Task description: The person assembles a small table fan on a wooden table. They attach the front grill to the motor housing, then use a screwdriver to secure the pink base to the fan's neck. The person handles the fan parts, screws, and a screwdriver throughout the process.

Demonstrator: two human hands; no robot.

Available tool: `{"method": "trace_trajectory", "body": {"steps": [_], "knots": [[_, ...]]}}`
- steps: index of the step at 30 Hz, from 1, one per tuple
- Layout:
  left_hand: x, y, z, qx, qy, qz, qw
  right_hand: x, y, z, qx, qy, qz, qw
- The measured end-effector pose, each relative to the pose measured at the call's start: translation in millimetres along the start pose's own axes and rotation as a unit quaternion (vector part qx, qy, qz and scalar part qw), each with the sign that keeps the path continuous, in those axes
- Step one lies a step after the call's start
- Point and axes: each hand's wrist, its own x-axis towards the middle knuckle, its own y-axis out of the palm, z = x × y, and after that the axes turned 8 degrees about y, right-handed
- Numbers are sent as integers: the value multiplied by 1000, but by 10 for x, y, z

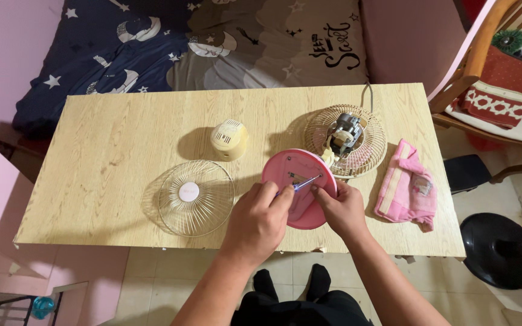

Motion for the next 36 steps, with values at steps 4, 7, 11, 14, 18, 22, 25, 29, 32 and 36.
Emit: {"method": "trace_trajectory", "body": {"steps": [4,7,11,14,18,22,25,29,32,36], "knots": [[47,-68,0,-22,-9,33,999,-5,7,36,7,-7,-1,1000],[57,-78,2,-52,-32,52,997,-27,13,50,-18,-10,-5,1000],[64,-71,32,-37,-35,65,997,-67,34,89,-38,-9,-16,999],[104,-51,69,-40,-72,111,990,-78,16,125,-72,-4,-27,997],[152,-30,30,-5,-165,190,968,-73,12,161,-84,-11,-32,996],[148,-44,9,-33,-81,76,993,-40,10,184,-69,2,-46,997],[110,-25,44,-78,-64,51,994,-30,-17,170,-70,-6,-34,997],[74,54,88,-91,-94,36,991,-38,1,157,-76,-15,-35,996],[83,98,68,-76,-145,38,986,-46,10,145,-84,-2,-39,996],[116,54,17,-62,-112,-26,991,-42,30,152,-65,-16,-37,997]]}}
